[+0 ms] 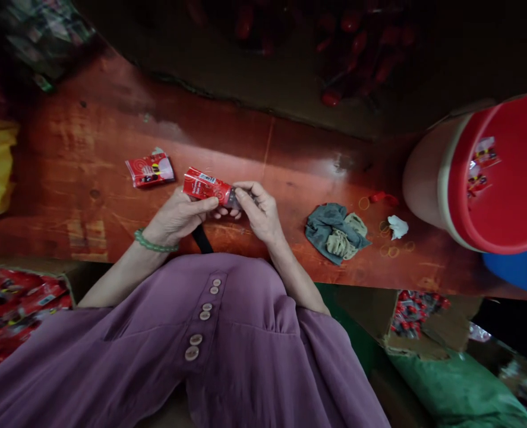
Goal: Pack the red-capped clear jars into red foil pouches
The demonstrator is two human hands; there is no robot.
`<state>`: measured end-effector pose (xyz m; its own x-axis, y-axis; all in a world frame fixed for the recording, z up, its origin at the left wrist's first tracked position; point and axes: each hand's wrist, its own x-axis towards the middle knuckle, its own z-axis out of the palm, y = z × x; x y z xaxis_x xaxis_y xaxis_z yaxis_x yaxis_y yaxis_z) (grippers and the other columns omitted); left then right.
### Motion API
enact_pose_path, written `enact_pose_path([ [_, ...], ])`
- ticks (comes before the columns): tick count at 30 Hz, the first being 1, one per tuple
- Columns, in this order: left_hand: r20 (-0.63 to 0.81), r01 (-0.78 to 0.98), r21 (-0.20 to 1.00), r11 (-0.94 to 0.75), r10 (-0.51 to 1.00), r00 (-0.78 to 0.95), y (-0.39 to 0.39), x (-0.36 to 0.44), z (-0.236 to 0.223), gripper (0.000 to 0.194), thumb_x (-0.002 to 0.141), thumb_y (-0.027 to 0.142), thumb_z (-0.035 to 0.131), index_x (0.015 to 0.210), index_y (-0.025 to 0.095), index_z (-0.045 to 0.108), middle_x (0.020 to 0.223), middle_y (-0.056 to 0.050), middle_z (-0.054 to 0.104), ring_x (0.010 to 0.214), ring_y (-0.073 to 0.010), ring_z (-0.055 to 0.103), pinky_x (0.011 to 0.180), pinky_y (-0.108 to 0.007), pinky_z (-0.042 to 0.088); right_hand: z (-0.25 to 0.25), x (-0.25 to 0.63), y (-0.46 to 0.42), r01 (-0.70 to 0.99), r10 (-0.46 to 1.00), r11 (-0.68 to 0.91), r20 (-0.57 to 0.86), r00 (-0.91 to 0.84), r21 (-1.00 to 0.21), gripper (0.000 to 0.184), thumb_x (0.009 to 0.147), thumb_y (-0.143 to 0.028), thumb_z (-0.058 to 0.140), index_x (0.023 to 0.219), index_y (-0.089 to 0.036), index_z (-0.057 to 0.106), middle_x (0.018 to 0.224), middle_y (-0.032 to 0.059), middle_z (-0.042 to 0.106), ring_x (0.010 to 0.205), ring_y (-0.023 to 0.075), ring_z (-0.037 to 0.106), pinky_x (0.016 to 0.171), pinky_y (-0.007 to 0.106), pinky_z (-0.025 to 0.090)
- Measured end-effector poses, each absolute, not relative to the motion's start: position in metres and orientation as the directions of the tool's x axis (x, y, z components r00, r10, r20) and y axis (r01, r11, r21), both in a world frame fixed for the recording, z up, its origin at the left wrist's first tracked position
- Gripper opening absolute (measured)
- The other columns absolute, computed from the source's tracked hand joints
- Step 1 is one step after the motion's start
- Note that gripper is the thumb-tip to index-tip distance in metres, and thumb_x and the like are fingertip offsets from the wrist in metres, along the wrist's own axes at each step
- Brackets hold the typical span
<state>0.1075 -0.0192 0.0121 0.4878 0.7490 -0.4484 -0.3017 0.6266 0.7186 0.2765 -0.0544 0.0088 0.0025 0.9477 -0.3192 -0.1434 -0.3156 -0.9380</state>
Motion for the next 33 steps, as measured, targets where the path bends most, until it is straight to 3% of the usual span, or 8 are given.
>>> enact_pose_path([
  [5, -0.53, -0.371, 0.675, 0.638, 0.769, 0.358, -0.027, 0.123, 0.007, 0.039, 0.056, 0.044, 0.09, 0.077, 0.016, 0.072, 0.065, 0.0, 0.07, 0.054, -0.0073, 0.06, 0.052, -0.018, 0.047, 0.006, 0.266, -0.063, 0.137, 0.978, -0.172, -0.152, 0.142, -0.976, 0.03, 0.092, -0.051, 0.058, 0.105, -0.025, 0.06, 0.085, -0.0015, 0.063, 0.062, 0.0085, 0.056, 0.061, 0.024, 0.051],
  [9, -0.516, -0.357, 0.734, 0.578, 0.816, 0.26, -0.03, 0.135, 0.001, 0.044, 0.06, 0.055, 0.085, 0.07, 0.015, 0.07, 0.06, 0.0, 0.068, 0.051, -0.0069, 0.058, 0.05, -0.019, 0.045, -0.002, 0.25, -0.065, 0.106, 0.949, -0.18, -0.144, 0.281, -0.978, 0.031, 0.096, -0.054, 0.048, 0.107, -0.026, 0.056, 0.078, -0.002, 0.057, 0.058, 0.0096, 0.051, 0.056, 0.025, 0.048],
  [13, -0.437, -0.357, 0.817, 0.452, 0.89, 0.129, -0.024, 0.142, -0.002, 0.048, 0.065, 0.061, 0.08, 0.061, 0.017, 0.063, 0.053, 0.003, 0.061, 0.047, -0.0055, 0.053, 0.049, -0.02, 0.044, -0.005, 0.239, -0.06, 0.121, 0.937, -0.16, -0.112, 0.332, -0.98, 0.039, 0.094, -0.058, 0.049, 0.118, -0.028, 0.051, 0.094, 0.0024, 0.06, 0.073, 0.0136, 0.058, 0.07, 0.029, 0.053],
  [19, -0.412, -0.413, 0.805, 0.426, 0.902, 0.129, -0.011, 0.136, 0.007, 0.044, 0.064, 0.056, 0.083, 0.066, 0.018, 0.062, 0.055, 0.004, 0.06, 0.045, -0.006, 0.05, 0.046, -0.022, 0.042, 0.002, 0.25, -0.049, -0.122, 0.98, -0.189, -0.195, 0.033, -0.974, 0.043, 0.091, -0.055, 0.056, 0.122, -0.026, 0.048, 0.09, 0.0002, 0.062, 0.069, 0.0126, 0.058, 0.079, 0.033, 0.055],
  [23, -0.364, -0.41, 0.824, 0.39, 0.92, 0.145, -0.011, 0.133, 0.01, 0.041, 0.066, 0.056, 0.081, 0.068, 0.018, 0.063, 0.06, 0.002, 0.061, 0.05, -0.0081, 0.052, 0.052, -0.025, 0.045, 0.005, 0.252, -0.048, -0.041, 0.982, -0.176, -0.178, 0.064, -0.984, 0.043, 0.09, -0.053, 0.059, 0.123, -0.027, 0.051, 0.098, 0.0027, 0.064, 0.074, 0.0139, 0.06, 0.082, 0.035, 0.055],
  [26, -0.353, -0.385, 0.84, 0.381, 0.925, 0.145, -0.01, 0.134, 0.007, 0.039, 0.065, 0.055, 0.081, 0.072, 0.019, 0.065, 0.062, 0.002, 0.063, 0.052, -0.0088, 0.053, 0.053, -0.025, 0.047, 0.002, 0.248, -0.047, -0.045, 0.978, -0.17, -0.175, 0.113, -0.984, 0.042, 0.088, -0.051, 0.064, 0.122, -0.028, 0.054, 0.102, 0.0029, 0.064, 0.069, 0.0122, 0.057, 0.075, 0.032, 0.055],
  [30, -0.366, -0.317, 0.857, 0.407, 0.913, 0.181, -0.007, 0.132, 0.004, 0.037, 0.065, 0.051, 0.084, 0.075, 0.019, 0.067, 0.061, 0.003, 0.063, 0.049, -0.0089, 0.053, 0.052, -0.025, 0.046, -0.008, 0.243, -0.04, -0.315, 0.963, -0.237, -0.265, 0.048, -0.919, 0.036, 0.087, -0.051, 0.063, 0.116, -0.03, 0.056, 0.079, -0.0045, 0.057, 0.052, 0.0076, 0.047, 0.053, 0.024, 0.045],
  [33, -0.327, -0.331, 0.863, 0.383, 0.921, 0.214, -0.006, 0.128, 0.007, 0.037, 0.067, 0.051, 0.083, 0.079, 0.02, 0.068, 0.064, 0.002, 0.065, 0.049, -0.009, 0.054, 0.053, -0.026, 0.048, -0.008, 0.24, -0.035, -0.367, 0.963, -0.232, -0.266, 0.044, -0.901, 0.038, 0.084, -0.049, 0.067, 0.114, -0.029, 0.057, 0.077, -0.0059, 0.058, 0.052, 0.0066, 0.047, 0.053, 0.023, 0.044],
])
